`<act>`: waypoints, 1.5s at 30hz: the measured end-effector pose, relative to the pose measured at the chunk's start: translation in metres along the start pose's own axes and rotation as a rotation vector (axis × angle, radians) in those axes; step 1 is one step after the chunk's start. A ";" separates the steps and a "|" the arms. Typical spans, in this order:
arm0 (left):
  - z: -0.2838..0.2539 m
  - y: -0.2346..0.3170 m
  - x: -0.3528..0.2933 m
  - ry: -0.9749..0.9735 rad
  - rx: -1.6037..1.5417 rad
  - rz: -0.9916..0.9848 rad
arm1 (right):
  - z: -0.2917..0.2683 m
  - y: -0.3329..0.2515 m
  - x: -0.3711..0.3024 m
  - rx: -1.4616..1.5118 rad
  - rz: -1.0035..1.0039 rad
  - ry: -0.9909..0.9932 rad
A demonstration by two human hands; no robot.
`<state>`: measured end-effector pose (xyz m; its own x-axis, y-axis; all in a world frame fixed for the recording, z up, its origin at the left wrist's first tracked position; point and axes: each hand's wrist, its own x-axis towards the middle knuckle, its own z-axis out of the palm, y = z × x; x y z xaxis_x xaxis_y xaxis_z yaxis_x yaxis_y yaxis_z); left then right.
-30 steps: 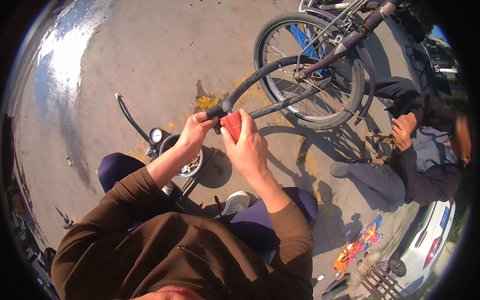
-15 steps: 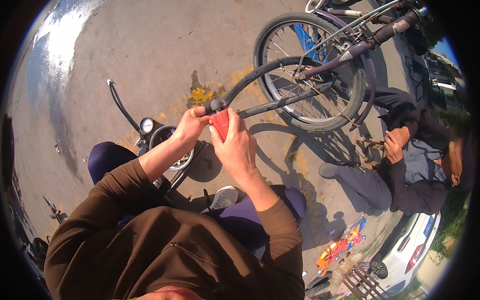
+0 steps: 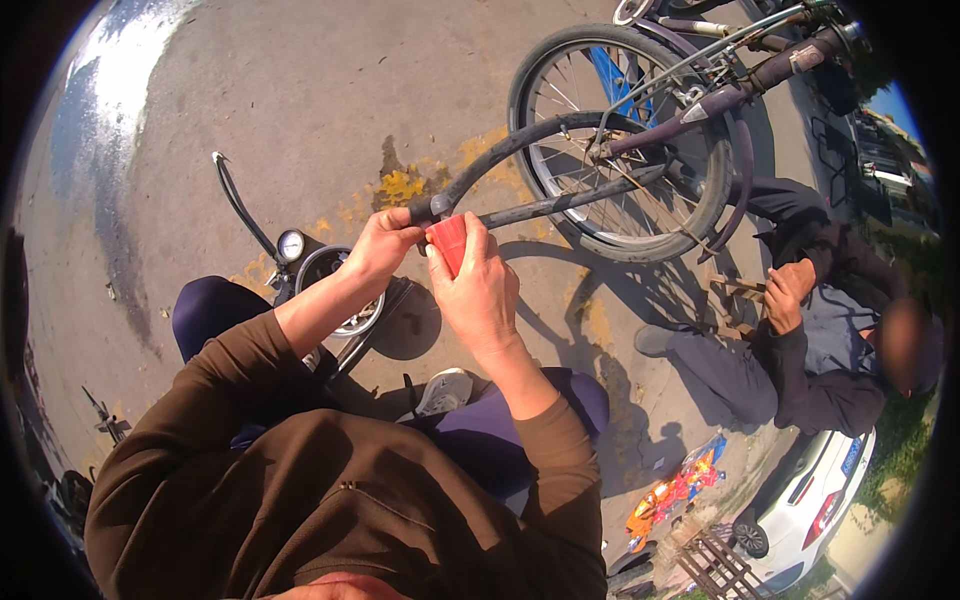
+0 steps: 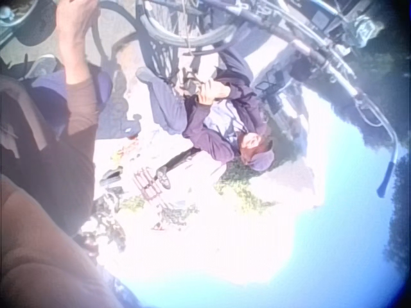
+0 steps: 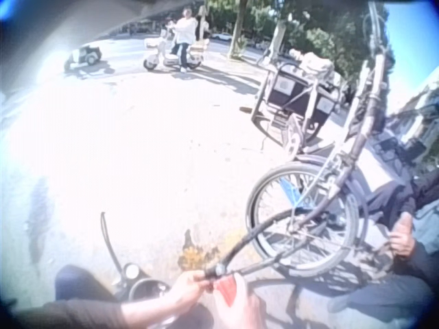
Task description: The person removes a bicycle tire, inflates the inner tube with a hand pump, applies glue to the tube, and then inflates a scooter tire using a pressure gauge.
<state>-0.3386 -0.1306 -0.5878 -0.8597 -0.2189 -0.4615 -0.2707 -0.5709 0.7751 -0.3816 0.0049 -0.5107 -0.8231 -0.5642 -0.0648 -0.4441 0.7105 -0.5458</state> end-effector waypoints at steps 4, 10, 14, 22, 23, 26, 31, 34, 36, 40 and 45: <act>0.007 0.007 -0.001 0.001 -0.013 -0.020 | 0.004 0.004 -0.002 0.003 -0.031 0.018; 0.006 0.009 -0.002 0.022 0.009 -0.018 | 0.004 0.000 -0.002 0.006 -0.039 -0.008; -0.006 0.001 0.002 -0.005 0.055 0.022 | 0.003 0.004 0.004 -0.016 0.027 -0.002; -0.005 -0.003 0.000 0.047 0.068 -0.002 | 0.003 0.001 0.002 -0.016 0.011 0.004; -0.003 -0.001 0.000 0.043 0.049 -0.004 | 0.004 -0.001 -0.001 -0.007 -0.021 0.001; 0.002 0.001 0.002 0.029 0.024 0.000 | 0.004 0.001 0.001 0.021 -0.036 0.005; 0.005 0.002 0.005 0.001 0.033 0.000 | 0.002 0.005 0.003 -0.016 -0.039 -0.008; 0.000 0.000 0.002 -0.013 -0.013 0.028 | 0.003 0.002 0.003 -0.033 -0.032 0.017; -0.009 -0.026 0.010 -0.006 -0.018 0.065 | 0.004 -0.005 0.002 -0.028 -0.080 0.058; 0.004 -0.013 0.001 0.049 0.214 0.246 | 0.009 0.002 -0.007 0.100 -0.051 0.023; 0.000 0.004 -0.011 0.010 0.252 0.102 | 0.003 -0.004 -0.007 0.006 -0.067 0.039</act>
<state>-0.3300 -0.1307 -0.5798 -0.8842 -0.2732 -0.3789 -0.2835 -0.3309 0.9001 -0.3725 0.0048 -0.5107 -0.8050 -0.5932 0.0043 -0.4964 0.6696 -0.5525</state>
